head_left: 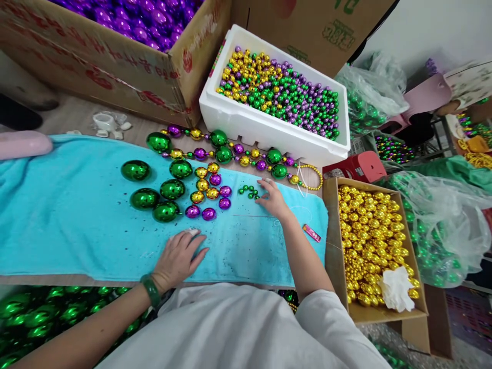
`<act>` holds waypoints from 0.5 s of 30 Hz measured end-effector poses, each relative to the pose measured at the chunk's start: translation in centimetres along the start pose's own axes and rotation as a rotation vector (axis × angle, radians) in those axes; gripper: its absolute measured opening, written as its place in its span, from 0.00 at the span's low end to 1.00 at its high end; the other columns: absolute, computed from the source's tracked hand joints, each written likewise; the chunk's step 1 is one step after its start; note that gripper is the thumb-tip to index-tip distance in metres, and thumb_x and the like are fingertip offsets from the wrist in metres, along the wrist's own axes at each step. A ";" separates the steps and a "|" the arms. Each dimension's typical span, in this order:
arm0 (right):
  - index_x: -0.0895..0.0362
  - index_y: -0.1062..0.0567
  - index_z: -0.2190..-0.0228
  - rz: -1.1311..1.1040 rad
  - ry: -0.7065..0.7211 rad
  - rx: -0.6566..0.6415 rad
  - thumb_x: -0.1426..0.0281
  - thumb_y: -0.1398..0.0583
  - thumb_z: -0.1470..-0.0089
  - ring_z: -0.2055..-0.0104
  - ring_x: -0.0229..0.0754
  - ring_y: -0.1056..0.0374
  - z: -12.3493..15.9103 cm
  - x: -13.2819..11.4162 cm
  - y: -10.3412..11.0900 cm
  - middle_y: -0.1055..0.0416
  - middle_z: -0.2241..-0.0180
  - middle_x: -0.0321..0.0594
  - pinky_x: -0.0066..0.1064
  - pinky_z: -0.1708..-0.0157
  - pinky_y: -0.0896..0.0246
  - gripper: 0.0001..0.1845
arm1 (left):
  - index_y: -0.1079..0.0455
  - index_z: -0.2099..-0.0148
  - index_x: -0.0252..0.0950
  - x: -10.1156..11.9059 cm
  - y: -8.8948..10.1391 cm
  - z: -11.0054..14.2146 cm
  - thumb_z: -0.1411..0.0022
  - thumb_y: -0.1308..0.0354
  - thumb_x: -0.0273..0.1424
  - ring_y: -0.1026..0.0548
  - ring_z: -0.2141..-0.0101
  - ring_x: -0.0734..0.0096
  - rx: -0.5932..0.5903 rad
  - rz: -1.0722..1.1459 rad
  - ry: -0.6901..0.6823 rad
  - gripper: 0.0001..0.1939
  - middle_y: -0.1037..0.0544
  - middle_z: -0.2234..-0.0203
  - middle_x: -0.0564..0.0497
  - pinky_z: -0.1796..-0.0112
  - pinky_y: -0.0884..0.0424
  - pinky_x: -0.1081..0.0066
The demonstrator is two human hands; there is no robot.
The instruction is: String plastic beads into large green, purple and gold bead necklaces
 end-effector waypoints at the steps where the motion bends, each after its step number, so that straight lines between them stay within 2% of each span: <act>1: 0.52 0.30 0.45 0.002 0.006 0.003 0.79 0.36 0.58 0.47 0.46 0.36 0.2 0.1 0.1 0.44 0.40 0.46 0.38 0.56 0.30 0.36 | 0.28 0.51 0.35 0.0 0.0 0.0 0.36 0.44 0.37 0.30 0.53 0.52 -0.003 0.000 0.000 0.15 0.25 0.55 0.40 0.54 0.34 0.58; 6: 0.55 0.28 0.47 0.077 0.051 0.034 0.77 0.34 0.56 0.51 0.46 0.34 1.1 -0.5 -0.2 0.38 0.45 0.49 0.38 0.56 0.31 0.32 | 0.27 0.52 0.35 0.0 0.1 0.2 0.36 0.45 0.37 0.30 0.53 0.53 0.015 -0.011 -0.003 0.15 0.25 0.56 0.41 0.54 0.33 0.58; 9: 0.57 0.26 0.49 0.135 0.154 0.109 0.72 0.35 0.51 0.49 0.48 0.34 0.6 -2.6 1.4 0.35 0.47 0.51 0.40 0.52 0.33 0.25 | 0.27 0.52 0.35 0.1 0.2 0.4 0.35 0.46 0.37 0.29 0.55 0.55 0.061 -0.020 -0.017 0.15 0.24 0.56 0.41 0.54 0.33 0.59; 10: 0.57 0.25 0.51 0.160 0.205 0.163 0.70 0.36 0.48 0.49 0.48 0.34 0.1 -3.6 2.8 0.33 0.49 0.50 0.40 0.51 0.33 0.21 | 0.27 0.51 0.35 0.0 0.2 0.5 0.35 0.46 0.38 0.29 0.55 0.55 0.075 -0.023 -0.024 0.15 0.24 0.56 0.42 0.54 0.33 0.59; 12: 0.56 0.24 0.54 0.230 0.280 0.318 0.68 0.40 0.44 0.52 0.47 0.32 -1.2 -5.7 7.0 0.30 0.55 0.48 0.39 0.51 0.34 0.15 | 0.27 0.52 0.36 -0.2 0.0 0.7 0.36 0.46 0.39 0.28 0.55 0.57 0.120 -0.030 -0.049 0.16 0.24 0.57 0.43 0.53 0.33 0.60; 13: 0.57 0.23 0.56 0.278 0.289 0.404 0.68 0.41 0.43 0.54 0.46 0.32 -2.0 -6.6 9.6 0.29 0.57 0.48 0.39 0.52 0.34 0.14 | 0.27 0.52 0.37 -0.4 -0.1 0.9 0.36 0.47 0.39 0.28 0.55 0.57 0.143 -0.033 -0.059 0.16 0.23 0.57 0.43 0.53 0.33 0.60; 15: 0.58 0.23 0.56 0.399 0.218 0.548 0.70 0.44 0.42 0.55 0.47 0.31 -3.8 -7.8 15.3 0.27 0.58 0.48 0.38 0.51 0.35 0.14 | 0.26 0.52 0.38 -0.9 -0.5 1.3 0.36 0.47 0.41 0.27 0.55 0.57 0.161 -0.039 -0.065 0.17 0.23 0.56 0.44 0.54 0.33 0.61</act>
Point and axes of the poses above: each hand's wrist, its own z-axis away from the middle knuckle, its own y-axis out of the back of the hand, x = y × z, the point moved 7 cm from there along -z, towards the middle knuckle
